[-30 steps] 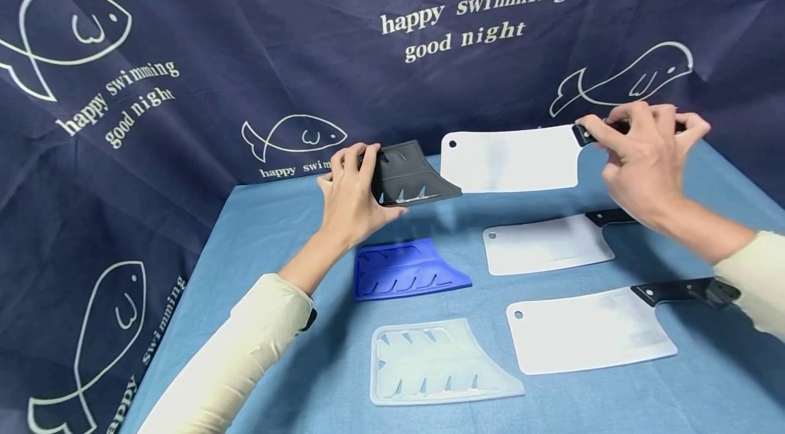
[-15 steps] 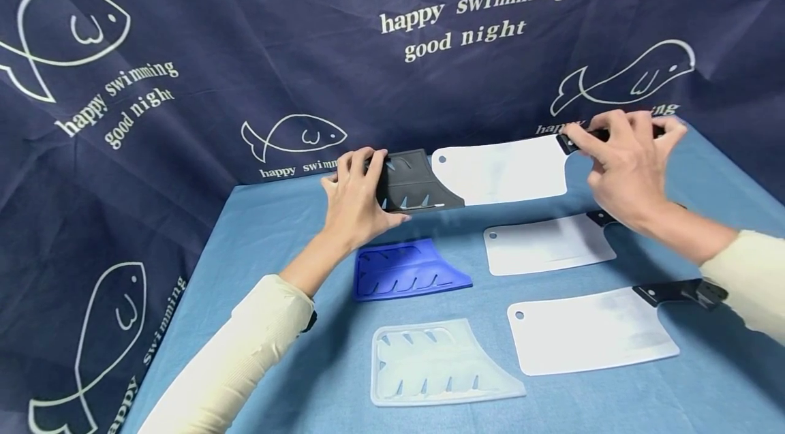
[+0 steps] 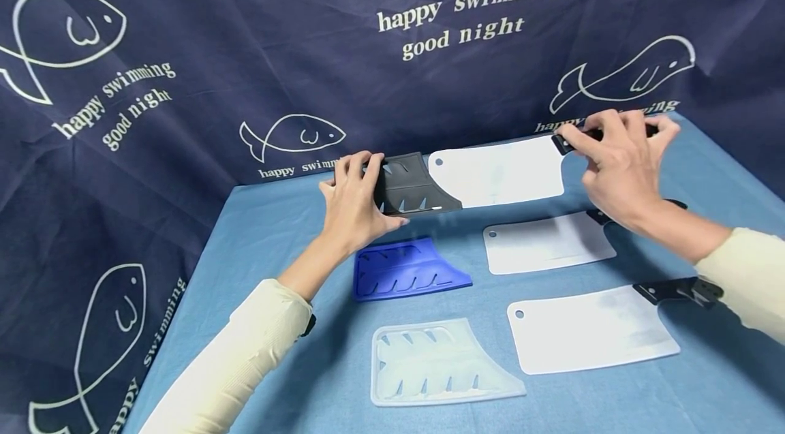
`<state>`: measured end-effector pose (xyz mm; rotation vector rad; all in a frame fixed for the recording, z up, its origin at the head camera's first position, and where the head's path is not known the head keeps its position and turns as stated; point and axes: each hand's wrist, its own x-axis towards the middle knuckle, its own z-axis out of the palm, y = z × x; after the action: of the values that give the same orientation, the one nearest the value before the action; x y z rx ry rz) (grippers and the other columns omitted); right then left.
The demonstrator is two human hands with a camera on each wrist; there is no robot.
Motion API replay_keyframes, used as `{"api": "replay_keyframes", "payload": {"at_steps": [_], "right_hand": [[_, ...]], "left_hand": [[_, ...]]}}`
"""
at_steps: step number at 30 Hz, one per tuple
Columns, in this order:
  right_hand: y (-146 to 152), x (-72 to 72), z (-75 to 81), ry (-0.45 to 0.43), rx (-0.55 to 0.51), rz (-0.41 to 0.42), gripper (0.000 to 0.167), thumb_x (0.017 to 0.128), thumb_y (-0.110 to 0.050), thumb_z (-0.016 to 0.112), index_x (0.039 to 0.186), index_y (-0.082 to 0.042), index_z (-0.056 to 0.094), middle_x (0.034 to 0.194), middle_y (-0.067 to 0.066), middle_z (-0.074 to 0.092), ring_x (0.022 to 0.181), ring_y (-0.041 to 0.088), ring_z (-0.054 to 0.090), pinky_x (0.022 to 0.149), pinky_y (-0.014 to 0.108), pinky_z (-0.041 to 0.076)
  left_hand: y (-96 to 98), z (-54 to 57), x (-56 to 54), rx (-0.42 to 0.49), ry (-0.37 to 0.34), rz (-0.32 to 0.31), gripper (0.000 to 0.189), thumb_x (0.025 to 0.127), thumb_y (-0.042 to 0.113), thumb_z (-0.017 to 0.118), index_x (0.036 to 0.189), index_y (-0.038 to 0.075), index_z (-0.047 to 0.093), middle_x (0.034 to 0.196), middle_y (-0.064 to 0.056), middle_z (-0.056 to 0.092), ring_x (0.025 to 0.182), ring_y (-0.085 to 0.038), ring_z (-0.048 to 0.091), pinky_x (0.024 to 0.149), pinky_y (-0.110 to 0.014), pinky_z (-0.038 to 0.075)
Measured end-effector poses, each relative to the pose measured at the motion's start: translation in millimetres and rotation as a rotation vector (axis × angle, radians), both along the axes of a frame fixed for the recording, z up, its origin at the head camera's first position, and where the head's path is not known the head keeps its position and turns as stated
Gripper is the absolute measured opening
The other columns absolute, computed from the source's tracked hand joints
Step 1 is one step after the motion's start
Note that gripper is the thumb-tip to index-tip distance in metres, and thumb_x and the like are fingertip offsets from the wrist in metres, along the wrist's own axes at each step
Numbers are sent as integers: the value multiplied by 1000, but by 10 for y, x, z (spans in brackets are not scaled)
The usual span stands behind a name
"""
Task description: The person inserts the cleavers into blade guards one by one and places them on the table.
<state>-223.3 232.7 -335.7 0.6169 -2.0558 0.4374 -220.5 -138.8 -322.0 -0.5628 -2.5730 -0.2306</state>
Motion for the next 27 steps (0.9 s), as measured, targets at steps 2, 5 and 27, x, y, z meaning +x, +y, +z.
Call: {"api": "replay_keyframes", "payload": {"at_steps": [2, 5, 27], "right_hand": [[-28, 2, 4, 6, -4, -3, 63, 69, 10, 28, 111, -13, 67, 98, 25, 51, 84, 48, 35, 80, 67, 11], [-76, 7, 3, 21, -15, -3, 62, 69, 9, 26, 110, -13, 68, 98, 26, 52, 83, 48, 35, 78, 67, 12], [-37, -50, 21, 33, 58, -2, 65, 67, 17, 33, 114, -14, 65, 101, 25, 52, 88, 50, 38, 78, 70, 15]], "left_hand": [[24, 15, 11, 1, -3, -5, 111, 46, 55, 90, 139, 13, 45, 132, -8, 45, 125, -30, 35, 75, -58, 33], [55, 30, 21, -5, -13, -3, 111, 48, 57, 89, 140, 13, 45, 133, -7, 44, 125, -30, 35, 74, -58, 34], [99, 57, -18, -49, 27, 3, 102, 46, 42, 93, 130, 13, 43, 130, -9, 43, 119, -35, 36, 67, -61, 35]]}}
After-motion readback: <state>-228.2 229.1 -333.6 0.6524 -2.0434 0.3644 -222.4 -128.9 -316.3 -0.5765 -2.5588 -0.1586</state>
